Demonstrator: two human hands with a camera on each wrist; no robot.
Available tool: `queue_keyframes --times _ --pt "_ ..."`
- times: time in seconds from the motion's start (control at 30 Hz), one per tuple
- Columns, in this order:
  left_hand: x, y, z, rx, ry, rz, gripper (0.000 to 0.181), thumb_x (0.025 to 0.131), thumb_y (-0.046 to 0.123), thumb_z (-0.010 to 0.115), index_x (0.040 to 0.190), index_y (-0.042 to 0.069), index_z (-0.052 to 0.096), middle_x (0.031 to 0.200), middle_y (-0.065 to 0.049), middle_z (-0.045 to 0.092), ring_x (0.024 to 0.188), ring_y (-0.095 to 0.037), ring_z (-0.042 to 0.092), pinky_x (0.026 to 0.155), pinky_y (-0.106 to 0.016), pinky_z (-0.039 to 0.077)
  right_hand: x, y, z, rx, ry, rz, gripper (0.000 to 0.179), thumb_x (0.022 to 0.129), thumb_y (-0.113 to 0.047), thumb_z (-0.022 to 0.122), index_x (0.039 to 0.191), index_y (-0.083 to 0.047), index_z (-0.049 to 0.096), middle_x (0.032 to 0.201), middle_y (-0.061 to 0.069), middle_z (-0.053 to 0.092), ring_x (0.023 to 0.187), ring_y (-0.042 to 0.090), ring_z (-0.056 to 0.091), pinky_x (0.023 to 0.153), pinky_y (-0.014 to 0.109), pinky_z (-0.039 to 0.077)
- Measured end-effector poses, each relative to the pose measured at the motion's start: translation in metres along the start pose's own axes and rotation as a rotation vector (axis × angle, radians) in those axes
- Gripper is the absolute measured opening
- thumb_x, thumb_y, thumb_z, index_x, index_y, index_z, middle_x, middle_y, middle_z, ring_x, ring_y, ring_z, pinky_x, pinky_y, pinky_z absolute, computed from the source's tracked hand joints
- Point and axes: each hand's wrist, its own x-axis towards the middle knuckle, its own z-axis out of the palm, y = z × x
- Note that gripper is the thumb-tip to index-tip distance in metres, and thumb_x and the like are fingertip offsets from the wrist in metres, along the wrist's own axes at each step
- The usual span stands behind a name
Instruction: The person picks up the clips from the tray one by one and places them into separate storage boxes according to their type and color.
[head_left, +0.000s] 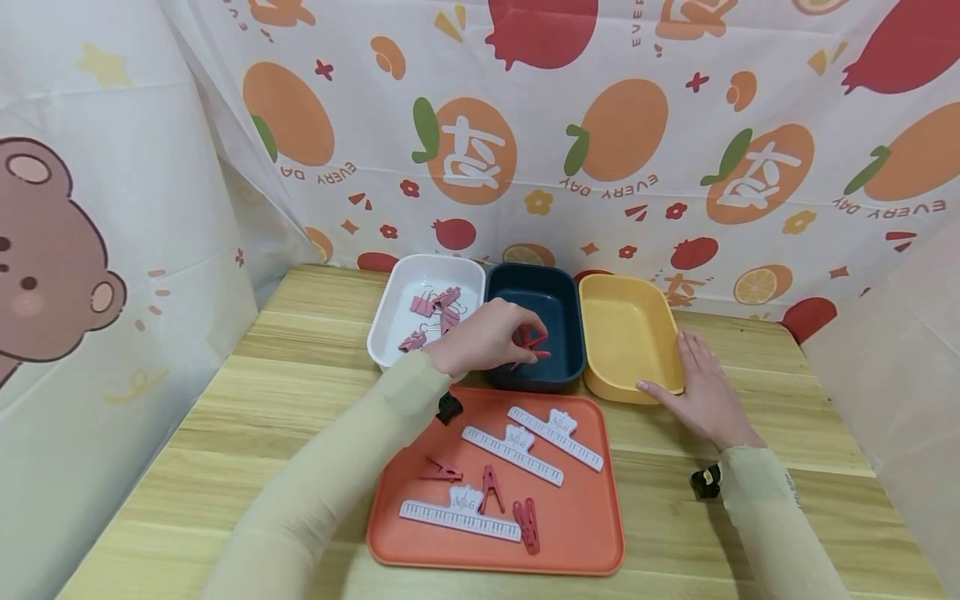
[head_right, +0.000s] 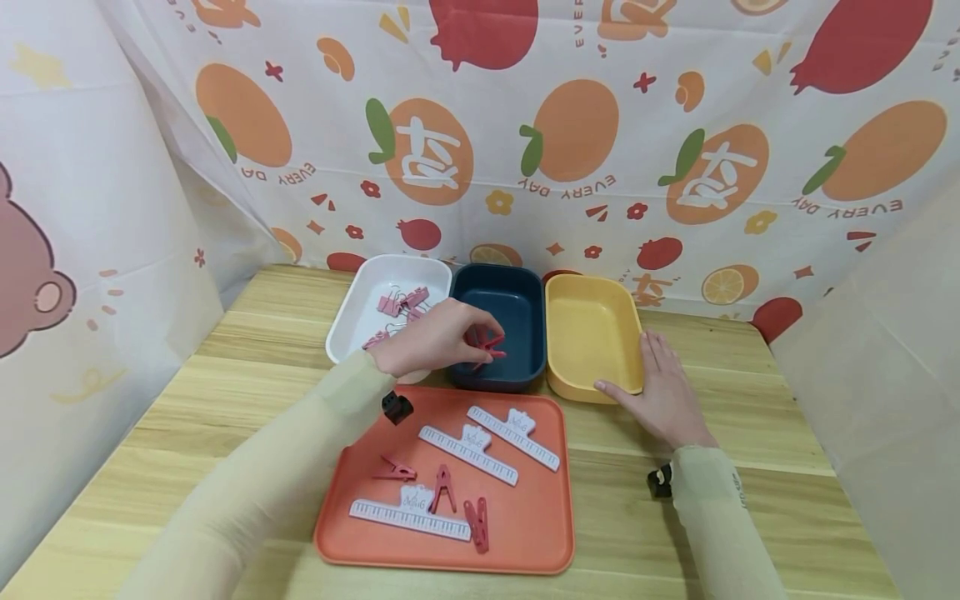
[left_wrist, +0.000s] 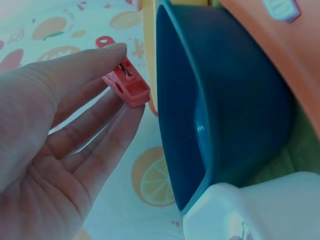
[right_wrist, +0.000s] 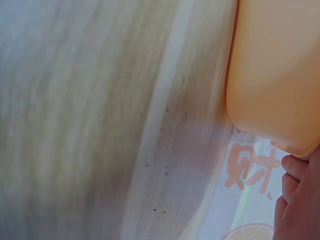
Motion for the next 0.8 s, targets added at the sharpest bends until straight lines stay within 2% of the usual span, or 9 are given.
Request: queue_keyframes --times 0.23,0.57,0.8 --pt "0.010 -0.004 -0.009 0.025 0.012 0.008 0.035 0.089 0.019 0.083 0.122 0.015 0.074 0.096 0.001 0.069 0.085 -0.013 0.062 0.068 -0.019 0.056 0.000 0.000 0.001 0.002 0.004 0.004 0.112 0.092 -0.070 0.057 0.161 0.002 0.006 0.166 0.025 0.009 0.153 0.038 0.002 0.120 0.058 0.008" --pt "0.027 -0.014 -0.019 0.023 0.023 -0.007 0.039 0.088 0.018 0.083 0.125 0.013 0.073 0.099 -0.001 0.070 0.089 -0.016 0.062 0.068 -0.022 0.056 0.000 -0.001 0.000 0.002 0.000 0.006 0.111 0.093 -0.069 0.057 0.161 0.002 0.006 0.167 0.024 0.007 0.153 0.038 0.002 0.120 0.058 0.008" --pt "0.037 -0.021 -0.021 0.014 0.028 -0.055 0.039 0.088 0.016 0.083 0.125 0.013 0.073 0.097 -0.002 0.068 0.088 -0.018 0.061 0.069 -0.024 0.056 0.000 -0.001 -0.001 0.001 0.000 0.007 0.111 0.093 -0.069 0.057 0.161 0.003 0.006 0.167 0.024 0.007 0.153 0.038 0.003 0.120 0.057 0.008"
